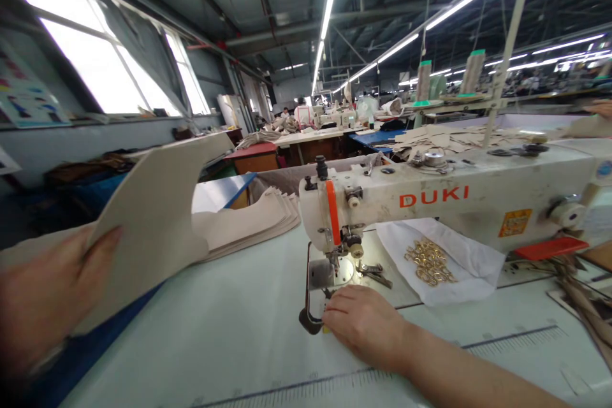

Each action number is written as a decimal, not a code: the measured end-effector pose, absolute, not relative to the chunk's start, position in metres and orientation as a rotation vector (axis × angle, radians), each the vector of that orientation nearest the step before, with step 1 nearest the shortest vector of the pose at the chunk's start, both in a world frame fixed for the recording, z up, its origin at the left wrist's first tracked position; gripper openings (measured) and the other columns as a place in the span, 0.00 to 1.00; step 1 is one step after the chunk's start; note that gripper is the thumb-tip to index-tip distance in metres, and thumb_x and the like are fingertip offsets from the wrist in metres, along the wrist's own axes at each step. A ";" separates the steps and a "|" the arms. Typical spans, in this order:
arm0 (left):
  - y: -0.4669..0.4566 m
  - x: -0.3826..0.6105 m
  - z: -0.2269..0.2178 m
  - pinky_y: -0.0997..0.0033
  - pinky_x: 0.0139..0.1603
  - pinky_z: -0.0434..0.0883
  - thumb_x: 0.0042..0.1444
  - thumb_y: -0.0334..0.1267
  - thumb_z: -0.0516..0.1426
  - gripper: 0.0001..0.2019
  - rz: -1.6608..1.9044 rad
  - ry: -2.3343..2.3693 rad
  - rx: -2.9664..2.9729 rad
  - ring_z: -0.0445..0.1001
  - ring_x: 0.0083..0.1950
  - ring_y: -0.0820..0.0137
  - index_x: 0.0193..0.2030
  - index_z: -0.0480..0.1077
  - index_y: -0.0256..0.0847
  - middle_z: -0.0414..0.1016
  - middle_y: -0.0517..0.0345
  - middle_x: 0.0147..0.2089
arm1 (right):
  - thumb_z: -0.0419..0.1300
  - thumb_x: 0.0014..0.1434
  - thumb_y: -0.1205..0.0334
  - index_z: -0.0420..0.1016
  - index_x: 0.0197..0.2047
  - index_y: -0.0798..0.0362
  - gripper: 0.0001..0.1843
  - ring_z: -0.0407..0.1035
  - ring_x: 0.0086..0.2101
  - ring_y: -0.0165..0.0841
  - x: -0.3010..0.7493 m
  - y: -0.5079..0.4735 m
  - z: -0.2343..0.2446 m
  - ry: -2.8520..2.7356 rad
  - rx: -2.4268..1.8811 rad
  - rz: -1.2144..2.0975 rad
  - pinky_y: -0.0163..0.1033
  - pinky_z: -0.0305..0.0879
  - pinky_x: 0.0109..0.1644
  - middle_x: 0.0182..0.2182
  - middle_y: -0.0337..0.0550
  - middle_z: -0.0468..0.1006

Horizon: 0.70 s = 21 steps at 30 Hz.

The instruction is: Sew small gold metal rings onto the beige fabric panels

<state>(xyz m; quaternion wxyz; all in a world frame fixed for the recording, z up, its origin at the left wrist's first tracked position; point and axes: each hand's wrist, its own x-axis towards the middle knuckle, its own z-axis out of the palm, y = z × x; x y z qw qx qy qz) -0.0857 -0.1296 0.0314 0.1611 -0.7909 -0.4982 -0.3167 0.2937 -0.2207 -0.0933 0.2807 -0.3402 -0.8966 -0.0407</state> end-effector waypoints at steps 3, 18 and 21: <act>-0.084 -0.047 0.064 0.48 0.54 0.67 0.63 0.42 0.38 0.23 -0.757 -1.500 -2.038 0.71 0.52 0.52 0.61 0.59 0.40 0.72 0.48 0.53 | 0.48 0.63 0.70 0.73 0.38 0.54 0.12 0.71 0.37 0.33 0.293 -0.221 -0.093 -2.398 -0.936 -0.065 0.38 0.67 0.45 0.34 0.46 0.78; -0.009 -0.027 -0.062 0.54 0.61 0.59 0.58 0.46 0.50 0.25 -0.448 -1.644 -2.192 0.59 0.65 0.56 0.58 0.63 0.33 0.61 0.39 0.63 | 0.46 0.63 0.69 0.72 0.43 0.49 0.14 0.74 0.36 0.35 0.295 -0.211 -0.105 -2.331 -0.814 -0.141 0.37 0.71 0.43 0.32 0.45 0.79; -0.011 -0.056 -0.025 0.52 0.64 0.53 0.60 0.45 0.49 0.26 -0.495 -1.688 -2.035 0.52 0.68 0.54 0.61 0.58 0.30 0.54 0.37 0.67 | 0.49 0.62 0.69 0.71 0.45 0.48 0.13 0.74 0.36 0.35 0.295 -0.211 -0.102 -2.332 -0.808 -0.143 0.37 0.72 0.43 0.34 0.43 0.80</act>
